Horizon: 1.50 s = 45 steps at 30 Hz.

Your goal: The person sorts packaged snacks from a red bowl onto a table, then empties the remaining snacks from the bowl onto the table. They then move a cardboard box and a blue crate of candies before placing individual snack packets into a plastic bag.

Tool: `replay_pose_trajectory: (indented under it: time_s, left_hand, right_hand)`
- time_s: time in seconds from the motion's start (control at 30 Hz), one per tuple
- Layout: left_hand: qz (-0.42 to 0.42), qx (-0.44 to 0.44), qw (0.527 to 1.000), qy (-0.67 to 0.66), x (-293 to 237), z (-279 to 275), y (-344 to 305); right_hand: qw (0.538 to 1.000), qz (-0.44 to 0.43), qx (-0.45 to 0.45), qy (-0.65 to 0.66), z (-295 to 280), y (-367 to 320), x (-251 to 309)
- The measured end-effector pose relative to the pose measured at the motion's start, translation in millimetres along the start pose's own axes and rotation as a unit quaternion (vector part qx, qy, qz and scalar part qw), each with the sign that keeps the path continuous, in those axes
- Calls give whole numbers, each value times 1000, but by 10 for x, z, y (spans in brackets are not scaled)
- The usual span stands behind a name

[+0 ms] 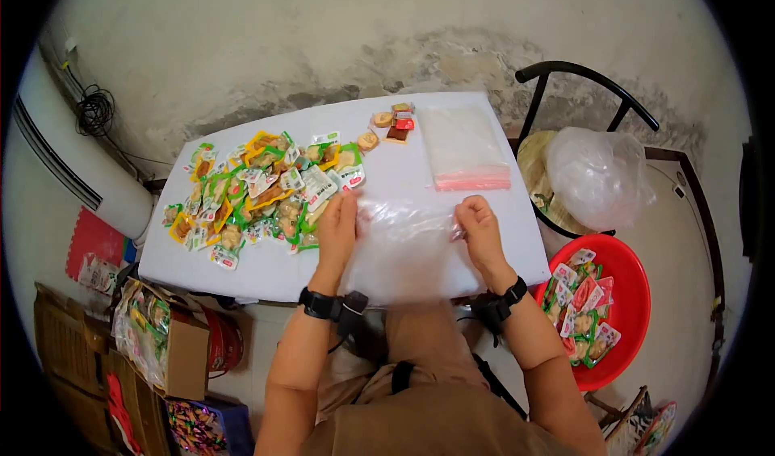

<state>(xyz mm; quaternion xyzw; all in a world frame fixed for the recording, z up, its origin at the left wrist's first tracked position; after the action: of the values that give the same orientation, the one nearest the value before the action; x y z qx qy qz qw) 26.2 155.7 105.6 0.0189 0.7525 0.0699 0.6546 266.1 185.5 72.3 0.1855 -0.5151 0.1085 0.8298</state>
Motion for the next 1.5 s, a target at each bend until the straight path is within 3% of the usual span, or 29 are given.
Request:
replay_pose_trajectory:
  time_s: [0.07,0.2,0.27,0.3,0.37,0.4,0.47,0.5,0.53,0.57,0.6,0.67,0.73,0.83,0.9,0.97,1.03,1.07,1.1,1.13,1.27,1.33,1.43,1.5]
  left_hand:
    - [-4,50,995,-82,18,96,16]
    - [-73,156,984,53,629,213,-166]
    - [-121,221,935,250,628,332,-363]
    - [-122,223,935,249,617,356,-395]
    - [-43,245,908,337,507,476,-454]
    - [-43,245,908,336,540,507,-476]
    - [18,168,934,316,471,466,-461]
    - [20,169,933,317,481,449,-442]
    - [-17,155,957,244,537,363,-414]
    - [-54,139,974,169,566,286,-395]
    - [-53,139,974,169,520,241,-379]
    - [-39,183,959,212,270,238,-342]
    - [-32,215,948,231,244,253,-266]
    - [37,236,946,217,104,328,-174]
    - [44,239,948,207,120,340,-143]
    - [47,237,950,197,199,322,-113]
    - [18,176,979,104,341,201,-101]
    - [16,175,979,105,390,203,-127]
    - [-47,114,988,-95,557,124,-160]
    - [-107,48,950,-290,741,107,-228]
    - [-126,100,929,-335,885,380,-407]
    - [-170,74,926,-329,948,412,-483]
    - [-140,12,941,-308,931,445,-506]
    - [-111,-6,946,-305,918,402,-481]
  right_hand:
    - [994,-29,-101,-5,-281,-92,80]
    - [984,1,-174,-29,-716,-406,-50]
    - [987,-9,-158,-17,-874,-534,-163]
    - [985,-5,-171,-1,-915,-602,-200]
    - [983,3,-185,14,-901,-686,-206]
    - [982,9,-186,12,-869,-713,-189]
    - [982,13,-187,12,-863,-782,-118]
    - [985,93,-76,-125,-802,-798,-128]
    - [951,170,38,-257,-774,-878,-195]
    - [897,111,193,-383,-576,-907,-141]
    - [897,110,193,-383,-617,-949,-80]
    - [823,181,196,-500,-368,-945,305]
    - [854,144,75,-495,-503,-722,382]
    - [873,106,33,-475,-488,-346,202]
    - [940,197,11,-278,-553,-195,-164]
    - [955,185,16,-232,-667,-47,-393]
    - [967,176,22,-183,-652,18,-477]
    - [979,130,-14,-159,-638,30,-390]
    - [986,83,-51,-133,-631,23,-294]
    - [986,84,-51,-132,-581,6,-259]
    - [987,35,-116,-105,-564,-72,-164]
    - [987,23,-135,-84,-584,-92,-176]
    - [987,-11,-129,-96,-579,-101,-132]
    - [969,-15,-109,-219,-527,-120,-38]
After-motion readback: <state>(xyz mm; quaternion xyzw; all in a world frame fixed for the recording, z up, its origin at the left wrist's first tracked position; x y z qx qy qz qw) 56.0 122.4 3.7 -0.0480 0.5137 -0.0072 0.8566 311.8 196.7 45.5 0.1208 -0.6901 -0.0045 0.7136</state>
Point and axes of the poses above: each hand's wrist, its own y-axis towards the middle knuckle, its own z-axis out of the palm, x = y × z, the point moved 8 cm from there along y, towards the middle knuckle, and after that the axes turned 12 degrees about x, right-handed, at the moved point
